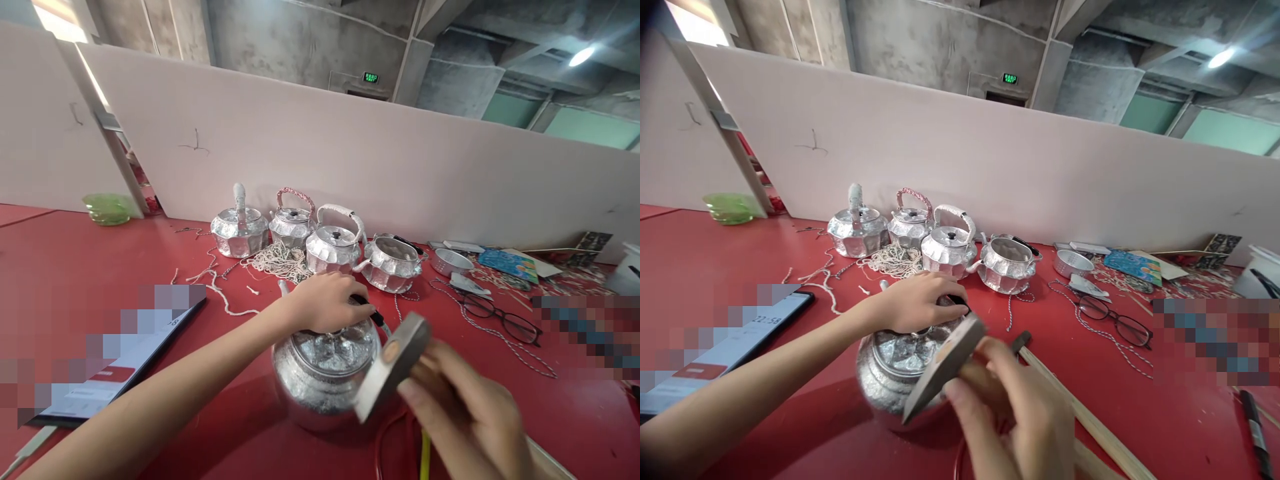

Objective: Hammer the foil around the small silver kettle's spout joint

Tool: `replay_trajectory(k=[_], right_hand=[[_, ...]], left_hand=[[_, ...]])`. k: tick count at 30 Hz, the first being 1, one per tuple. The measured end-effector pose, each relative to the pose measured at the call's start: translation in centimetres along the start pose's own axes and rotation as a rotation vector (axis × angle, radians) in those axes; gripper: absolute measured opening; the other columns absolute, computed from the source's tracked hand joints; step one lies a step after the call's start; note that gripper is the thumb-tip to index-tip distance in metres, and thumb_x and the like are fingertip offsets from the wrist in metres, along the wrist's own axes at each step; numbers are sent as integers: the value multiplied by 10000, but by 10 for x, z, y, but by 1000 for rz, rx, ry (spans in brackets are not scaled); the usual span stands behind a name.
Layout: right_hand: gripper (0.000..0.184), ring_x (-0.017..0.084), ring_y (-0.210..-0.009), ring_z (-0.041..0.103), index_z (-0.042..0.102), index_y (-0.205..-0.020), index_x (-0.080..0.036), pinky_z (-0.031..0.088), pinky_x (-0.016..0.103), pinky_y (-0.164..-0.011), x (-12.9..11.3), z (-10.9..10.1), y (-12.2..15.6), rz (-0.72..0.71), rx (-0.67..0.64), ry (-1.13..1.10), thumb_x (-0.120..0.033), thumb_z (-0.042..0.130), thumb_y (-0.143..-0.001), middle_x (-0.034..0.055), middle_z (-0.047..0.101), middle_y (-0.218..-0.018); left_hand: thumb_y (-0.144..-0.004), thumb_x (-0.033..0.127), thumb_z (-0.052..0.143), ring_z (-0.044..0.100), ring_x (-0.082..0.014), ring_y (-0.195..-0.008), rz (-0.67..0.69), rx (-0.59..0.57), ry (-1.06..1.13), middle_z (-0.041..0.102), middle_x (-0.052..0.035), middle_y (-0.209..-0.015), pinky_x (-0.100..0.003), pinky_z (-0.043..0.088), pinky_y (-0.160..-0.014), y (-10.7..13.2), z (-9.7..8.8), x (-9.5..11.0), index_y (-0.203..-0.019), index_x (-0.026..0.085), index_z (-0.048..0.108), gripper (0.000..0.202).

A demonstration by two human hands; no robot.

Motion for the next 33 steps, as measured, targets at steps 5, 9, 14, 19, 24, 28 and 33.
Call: replay_trajectory(k=[5,9,14,19,24,28,33], right_hand=[[92,40,-544,578,537,-847,-232,430,62,-494,14,-15,-4,20,23,-38,-293,489,-797,-64,597,-648],[181,77,-674,614,531,-898,-218,459,97,-531,19,-12,-2,141,-22,-31,-356,449,-813,-21,624,-741],[291,52,-437,477,499,-692,-194,365,128,-389,16,-2,2,218,35,53,-472,483,-778,-46,507,-510],[311,39,-414,464,512,-640,-187,341,134,-408,5,7,1,73,264,219,-459,491,-789,-50,506,-476],[340,31,-368,421,466,-561,-182,311,143,-392,0,15,0,23,179,198,-440,519,-776,-62,458,-416],[333,35,-373,431,489,-573,-186,305,149,-385,0,14,2,37,214,238,-449,519,-775,-63,459,-414],[238,37,-426,501,535,-662,-189,354,122,-423,0,14,3,32,265,213,-400,544,-772,-54,553,-497]], left_hand=[[-848,449,303,572,-247,-856,-196,51,-44,635,-77,-940,-388,411,-720,0,3,-1,-899,195,610,402],[-838,462,286,562,-254,-852,-245,56,-75,625,-90,-932,-410,409,-723,0,3,-2,-871,182,600,422],[-833,441,284,559,-229,-800,-225,56,-85,621,-92,-908,-385,414,-695,0,3,-3,-830,171,589,407],[-836,456,272,557,-228,-830,-229,58,-107,619,-84,-922,-375,415,-712,0,3,-2,-833,177,589,422],[-832,451,267,557,-253,-861,-237,44,-125,619,-85,-940,-408,410,-726,0,4,-2,-832,184,587,417],[-825,462,275,562,-251,-837,-243,53,-119,622,-87,-938,-407,413,-715,0,5,-3,-819,184,584,415],[-823,468,287,562,-256,-857,-257,59,-82,622,-86,-924,-408,409,-730,-1,6,-3,-835,189,588,411]])
Point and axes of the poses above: each hand's wrist, its own y-axis away from the middle knuckle, its own z-axis out of the palm, x = y × z, the point moved 2 cm from there along -y, towards the middle knuckle
